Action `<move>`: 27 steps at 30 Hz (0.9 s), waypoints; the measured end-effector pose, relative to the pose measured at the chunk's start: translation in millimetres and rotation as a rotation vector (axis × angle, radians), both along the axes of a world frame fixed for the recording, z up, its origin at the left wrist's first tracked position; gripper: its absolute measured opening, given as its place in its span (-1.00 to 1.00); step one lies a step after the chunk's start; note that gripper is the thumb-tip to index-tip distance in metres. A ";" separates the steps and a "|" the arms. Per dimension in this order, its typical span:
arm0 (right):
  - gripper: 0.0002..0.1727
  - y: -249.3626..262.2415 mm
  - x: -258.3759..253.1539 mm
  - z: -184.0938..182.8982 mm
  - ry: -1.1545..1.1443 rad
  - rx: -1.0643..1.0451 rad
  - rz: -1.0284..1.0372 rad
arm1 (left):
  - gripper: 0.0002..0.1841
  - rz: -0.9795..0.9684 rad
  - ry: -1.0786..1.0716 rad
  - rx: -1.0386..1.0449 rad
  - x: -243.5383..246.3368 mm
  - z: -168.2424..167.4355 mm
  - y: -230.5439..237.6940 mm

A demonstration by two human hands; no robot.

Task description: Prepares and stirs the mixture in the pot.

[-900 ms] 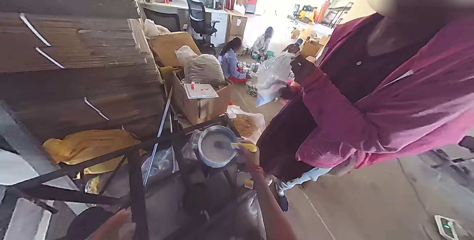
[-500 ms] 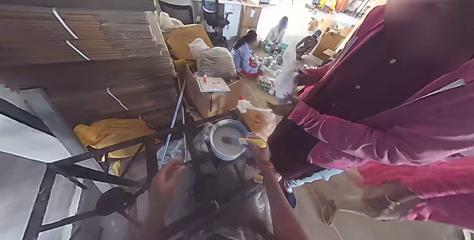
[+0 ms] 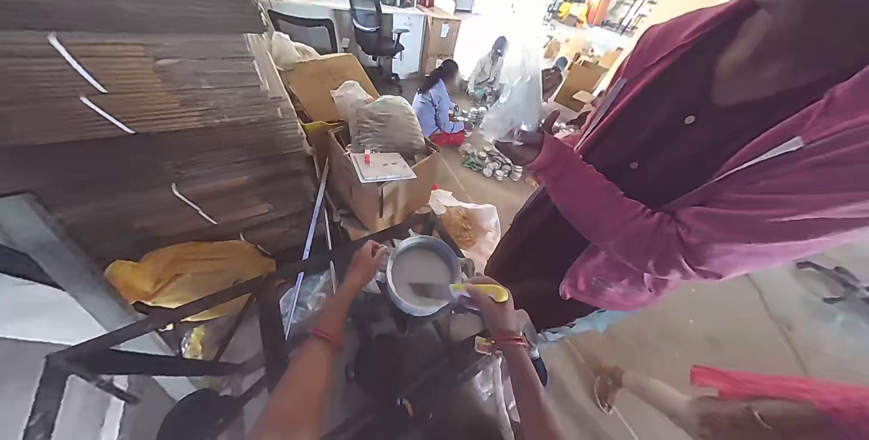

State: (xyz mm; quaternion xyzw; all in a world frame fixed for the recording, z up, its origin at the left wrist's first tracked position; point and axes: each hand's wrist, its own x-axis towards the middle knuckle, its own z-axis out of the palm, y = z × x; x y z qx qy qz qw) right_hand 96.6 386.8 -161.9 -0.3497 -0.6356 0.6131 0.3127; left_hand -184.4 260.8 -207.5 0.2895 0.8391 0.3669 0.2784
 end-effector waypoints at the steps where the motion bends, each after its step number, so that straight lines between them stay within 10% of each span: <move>1: -0.88 2.0 3.2 4.6 -0.034 0.034 -0.029 | -0.54 -0.007 -0.002 -0.006 1.8 -0.2 1.0; 27: -0.88 -10.5 0.1 -2.3 -0.017 0.112 -0.196 | -0.50 0.010 0.019 -0.021 4.9 -4.2 -2.1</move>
